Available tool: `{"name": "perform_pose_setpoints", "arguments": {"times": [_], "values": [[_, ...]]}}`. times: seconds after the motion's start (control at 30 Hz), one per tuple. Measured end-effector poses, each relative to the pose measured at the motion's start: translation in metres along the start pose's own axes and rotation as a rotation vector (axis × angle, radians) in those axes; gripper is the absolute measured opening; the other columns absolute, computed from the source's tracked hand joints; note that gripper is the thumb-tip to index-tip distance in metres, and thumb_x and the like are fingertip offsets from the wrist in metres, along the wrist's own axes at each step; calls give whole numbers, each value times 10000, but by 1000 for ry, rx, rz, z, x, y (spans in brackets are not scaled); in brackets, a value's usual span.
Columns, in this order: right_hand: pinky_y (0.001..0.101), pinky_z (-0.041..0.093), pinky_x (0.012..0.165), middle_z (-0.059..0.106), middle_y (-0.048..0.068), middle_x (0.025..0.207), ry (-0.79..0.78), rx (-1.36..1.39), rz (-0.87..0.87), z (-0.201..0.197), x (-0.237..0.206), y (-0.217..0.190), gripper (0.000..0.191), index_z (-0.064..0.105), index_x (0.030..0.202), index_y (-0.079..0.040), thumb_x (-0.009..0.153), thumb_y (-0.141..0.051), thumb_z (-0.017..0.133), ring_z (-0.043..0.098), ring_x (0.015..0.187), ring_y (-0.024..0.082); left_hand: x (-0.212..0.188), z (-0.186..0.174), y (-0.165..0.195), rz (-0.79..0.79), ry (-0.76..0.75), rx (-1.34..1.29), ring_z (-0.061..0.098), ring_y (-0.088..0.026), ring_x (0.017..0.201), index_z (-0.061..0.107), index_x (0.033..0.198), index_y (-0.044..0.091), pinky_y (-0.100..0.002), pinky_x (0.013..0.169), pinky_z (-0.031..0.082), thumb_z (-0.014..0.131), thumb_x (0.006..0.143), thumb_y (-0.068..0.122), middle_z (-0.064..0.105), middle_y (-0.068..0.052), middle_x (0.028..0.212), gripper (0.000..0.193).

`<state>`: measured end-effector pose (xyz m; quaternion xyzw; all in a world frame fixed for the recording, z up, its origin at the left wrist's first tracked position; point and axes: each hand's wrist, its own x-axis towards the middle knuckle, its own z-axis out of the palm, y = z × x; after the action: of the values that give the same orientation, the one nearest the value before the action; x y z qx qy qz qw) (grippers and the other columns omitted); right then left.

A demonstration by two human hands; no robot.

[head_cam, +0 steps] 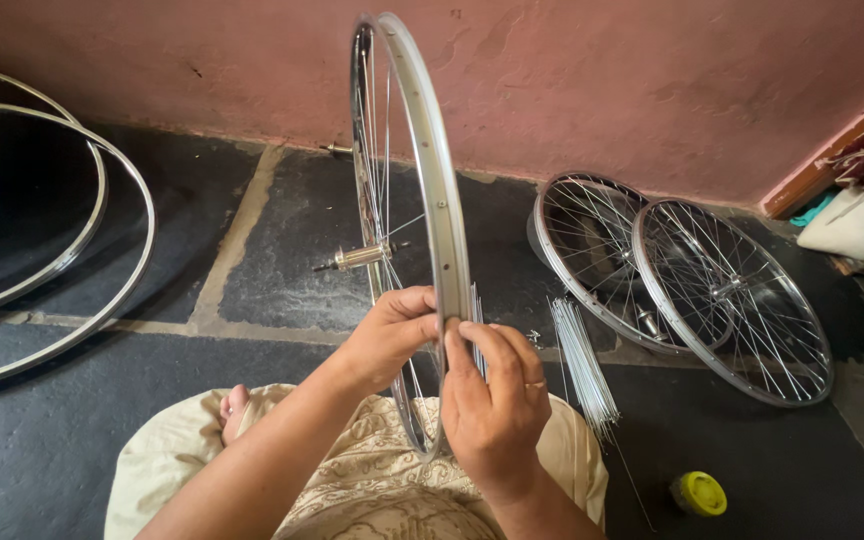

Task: The person inserts metal spokes into the hub and rim of a bicycle wheel. They repeatedly rotate the wheel to access different spoke holes and continue adding spokes by hand.

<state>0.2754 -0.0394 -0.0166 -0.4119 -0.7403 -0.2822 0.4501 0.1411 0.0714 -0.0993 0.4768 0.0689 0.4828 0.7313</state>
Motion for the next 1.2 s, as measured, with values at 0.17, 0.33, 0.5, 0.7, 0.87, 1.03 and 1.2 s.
{"name": "perform_pose_setpoints", "arguments": {"times": [0.17,0.33,0.5,0.7,0.87,1.03,1.2], "values": [[388,530,965,632,116,1174,6,29,26,2,-6,-1,329,744,1162,-22,835,15,755,629,1108,309,-2,-3,8,13,-64,24,665,-116,946,711,1100,51,-304,884,553,778,931,214,723,-21,1030,244],[417,507,1011,623,137,1226,15,45,56,7,-14,1,352,724,1200,-29,851,19,733,625,1144,316,-4,0,3,23,-27,148,616,-81,945,714,1151,33,-262,850,512,727,991,286,691,22,1034,300],[431,489,1028,602,145,1248,18,42,75,7,-21,7,385,713,1223,-48,843,11,704,598,1168,329,-2,3,4,-24,-60,114,551,-70,893,710,1195,13,-244,797,458,709,1052,262,667,16,1030,287],[439,486,1019,602,153,1248,7,51,70,6,-22,12,410,701,1237,-39,832,22,686,601,1160,336,4,5,0,81,-109,102,622,-126,1055,705,1125,31,-313,980,512,728,1004,224,669,-13,1120,228],[437,486,1023,602,155,1256,9,53,69,7,-23,13,416,696,1246,-41,834,23,684,600,1166,339,2,6,-5,106,-63,241,595,-126,1103,727,1163,19,-304,991,491,659,1064,273,597,-6,1148,281],[438,484,1028,604,154,1255,8,66,76,6,-22,16,408,690,1243,-42,840,17,682,599,1173,333,3,6,0,30,-142,132,593,-129,1129,696,1209,49,-323,1041,487,656,1044,269,627,-23,1170,278],[446,487,1028,602,160,1247,14,90,81,6,-18,13,413,687,1245,-42,836,13,675,602,1171,333,3,6,5,-21,-122,113,604,-159,1088,690,1198,33,-362,1012,498,706,1027,225,661,-49,1146,258]]}}
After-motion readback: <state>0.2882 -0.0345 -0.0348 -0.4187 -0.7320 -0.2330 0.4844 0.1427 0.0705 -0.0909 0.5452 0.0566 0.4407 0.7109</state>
